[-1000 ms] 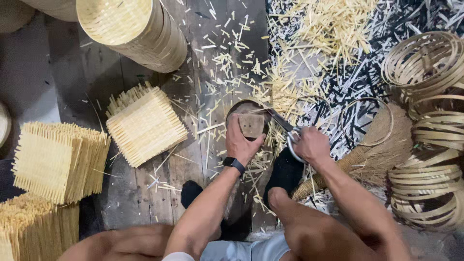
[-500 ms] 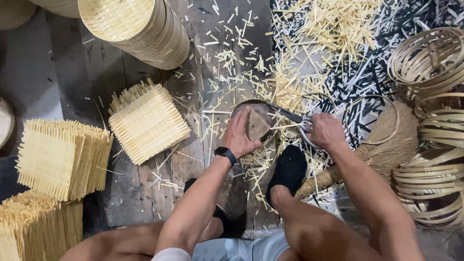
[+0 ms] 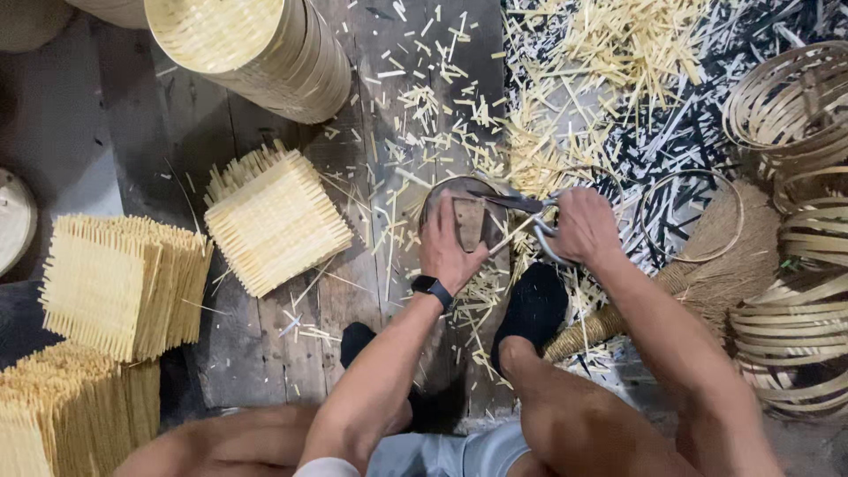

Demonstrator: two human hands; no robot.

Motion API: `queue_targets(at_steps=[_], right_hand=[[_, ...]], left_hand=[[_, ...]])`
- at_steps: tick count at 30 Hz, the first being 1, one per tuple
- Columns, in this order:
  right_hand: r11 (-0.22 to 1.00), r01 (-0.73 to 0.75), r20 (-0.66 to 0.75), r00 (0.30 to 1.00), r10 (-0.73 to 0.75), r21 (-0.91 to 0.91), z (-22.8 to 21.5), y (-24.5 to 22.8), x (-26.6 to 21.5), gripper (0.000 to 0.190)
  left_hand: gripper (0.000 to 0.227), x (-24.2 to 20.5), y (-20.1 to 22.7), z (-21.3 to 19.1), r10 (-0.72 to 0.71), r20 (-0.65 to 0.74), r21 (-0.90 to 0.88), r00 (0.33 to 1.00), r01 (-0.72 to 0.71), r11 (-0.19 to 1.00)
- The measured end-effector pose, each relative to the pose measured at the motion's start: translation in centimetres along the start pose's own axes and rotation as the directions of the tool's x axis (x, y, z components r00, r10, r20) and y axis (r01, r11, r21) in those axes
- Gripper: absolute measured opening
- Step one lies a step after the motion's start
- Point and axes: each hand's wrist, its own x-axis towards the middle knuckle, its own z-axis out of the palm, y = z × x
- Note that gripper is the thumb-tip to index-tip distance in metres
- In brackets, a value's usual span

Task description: The person sits on the floor and repeatedly trims the edges of round bamboo trays using shears. They place each finished tray onto a stack and pick up a new one to continue the process.

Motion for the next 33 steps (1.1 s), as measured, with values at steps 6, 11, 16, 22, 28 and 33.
queue_targets(at_steps=[6, 11, 16, 22, 28, 33], right_hand=[[0.988, -0.057, 0.101, 0.994, 0.042, 0.145, 0.6, 0.7, 0.2, 0.037], [1.0, -0.027, 0.094, 0.995, 0.028, -0.015, 0.7, 0.3, 1.0, 0.048], [0.997, -0.017, 0.143, 0.99, 0.007, 0.071, 1.4, 1.0, 1.1, 0.048], [1.0, 0.008, -0.018, 1.0, -0.008, 0.01, 0.6, 0.3, 0.7, 0.07], [0.999, 0.002, 0.027, 1.0, -0.001, -0.034, -2.5, 0.1, 0.0, 0.078], [0.991, 0.018, 0.012, 1.0, -0.016, -0.133, 0.0, -0.8, 0.0, 0.058]], left_hand=[[0.114, 1.0, -1.0, -1.4, 0.037, 0.13, -0.036, 0.991, -0.032, 0.999], [0.118, 1.7, -0.9, -2.3, 0.153, 0.292, -0.02, 0.944, -0.154, 0.988], [0.117, 2.3, -0.9, -3.8, 0.107, 0.398, 0.027, 0.911, -0.128, 0.991], [0.115, 3.5, -1.2, -4.7, 0.179, 0.459, -0.008, 0.87, -0.197, 0.98], [0.114, 2.7, -1.3, -4.3, 0.13, 0.415, 0.019, 0.901, -0.152, 0.988], [0.113, 2.4, -0.8, -4.0, 0.233, 0.374, -0.004, 0.898, -0.249, 0.968]])
